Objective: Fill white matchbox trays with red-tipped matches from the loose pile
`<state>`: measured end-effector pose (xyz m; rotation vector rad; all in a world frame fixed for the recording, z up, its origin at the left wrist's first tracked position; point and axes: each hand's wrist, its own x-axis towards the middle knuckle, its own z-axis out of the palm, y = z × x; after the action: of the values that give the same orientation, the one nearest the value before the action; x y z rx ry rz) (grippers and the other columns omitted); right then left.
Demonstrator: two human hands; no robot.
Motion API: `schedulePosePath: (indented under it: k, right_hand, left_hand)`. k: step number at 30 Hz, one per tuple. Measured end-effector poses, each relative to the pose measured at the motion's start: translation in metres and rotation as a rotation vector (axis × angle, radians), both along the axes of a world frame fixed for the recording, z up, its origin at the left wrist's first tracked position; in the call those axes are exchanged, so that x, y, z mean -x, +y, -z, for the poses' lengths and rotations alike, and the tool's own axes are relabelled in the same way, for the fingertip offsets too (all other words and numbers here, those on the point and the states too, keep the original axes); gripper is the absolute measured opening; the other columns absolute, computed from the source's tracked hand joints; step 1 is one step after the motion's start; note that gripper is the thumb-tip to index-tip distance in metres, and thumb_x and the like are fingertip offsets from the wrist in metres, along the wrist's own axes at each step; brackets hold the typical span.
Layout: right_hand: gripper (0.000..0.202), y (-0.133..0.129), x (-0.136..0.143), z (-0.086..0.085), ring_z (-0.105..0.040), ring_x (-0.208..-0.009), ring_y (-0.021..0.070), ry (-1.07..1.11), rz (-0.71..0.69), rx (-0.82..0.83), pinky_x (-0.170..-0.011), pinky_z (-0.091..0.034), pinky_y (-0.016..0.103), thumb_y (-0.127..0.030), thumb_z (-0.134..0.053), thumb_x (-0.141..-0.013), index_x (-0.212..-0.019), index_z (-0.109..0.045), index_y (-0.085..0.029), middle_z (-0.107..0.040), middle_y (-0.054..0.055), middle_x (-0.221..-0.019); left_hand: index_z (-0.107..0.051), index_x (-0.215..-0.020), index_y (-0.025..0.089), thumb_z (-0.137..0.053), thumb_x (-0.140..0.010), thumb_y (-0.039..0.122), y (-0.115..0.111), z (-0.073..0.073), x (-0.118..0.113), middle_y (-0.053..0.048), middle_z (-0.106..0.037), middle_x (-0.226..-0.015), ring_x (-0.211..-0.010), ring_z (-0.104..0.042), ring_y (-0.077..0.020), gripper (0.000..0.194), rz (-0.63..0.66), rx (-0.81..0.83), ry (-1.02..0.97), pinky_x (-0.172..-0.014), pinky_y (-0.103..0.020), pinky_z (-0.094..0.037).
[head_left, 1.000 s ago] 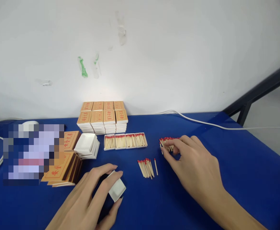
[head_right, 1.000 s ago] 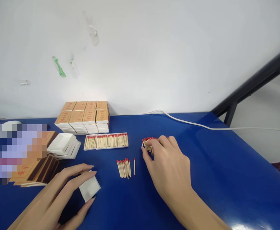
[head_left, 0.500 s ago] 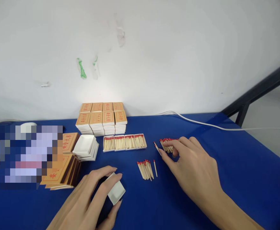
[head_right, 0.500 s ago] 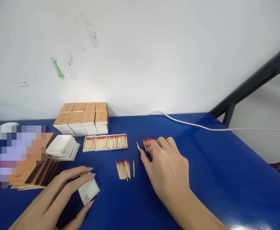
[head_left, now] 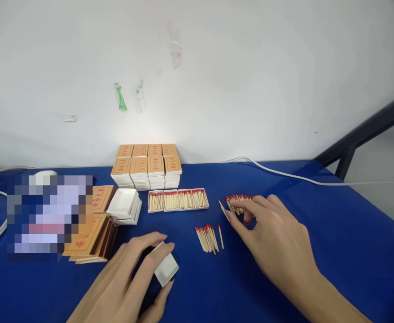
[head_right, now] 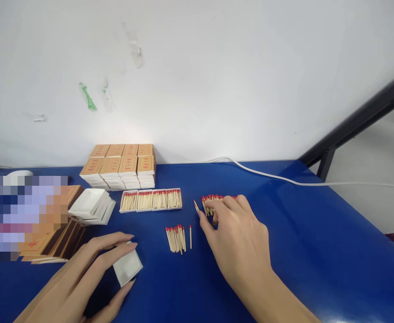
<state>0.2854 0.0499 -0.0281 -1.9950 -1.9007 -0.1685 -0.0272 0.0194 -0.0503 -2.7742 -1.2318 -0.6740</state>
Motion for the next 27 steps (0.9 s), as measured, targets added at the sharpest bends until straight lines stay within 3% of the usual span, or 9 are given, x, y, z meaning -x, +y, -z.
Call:
schedulePosePath:
  k: [27]
  right_hand:
    - [0.022, 0.0025, 0.0022, 0.0051, -0.063, -0.083, 0.0235, 0.018, -0.021, -0.09, -0.05, -0.039, 0.029, -0.046, -0.077, -0.1, -0.089, -0.077, -0.026, -0.069, 0.001, -0.079]
  left_hand:
    - [-0.061, -0.152, 0.022, -0.062, -0.11, 0.039, -0.0003, 0.0012, 0.0007, -0.013, -0.067, -0.147, -0.126, -0.077, -0.0217, 0.046, 0.013, -0.031, 0.0, -0.103, -0.032, -0.068]
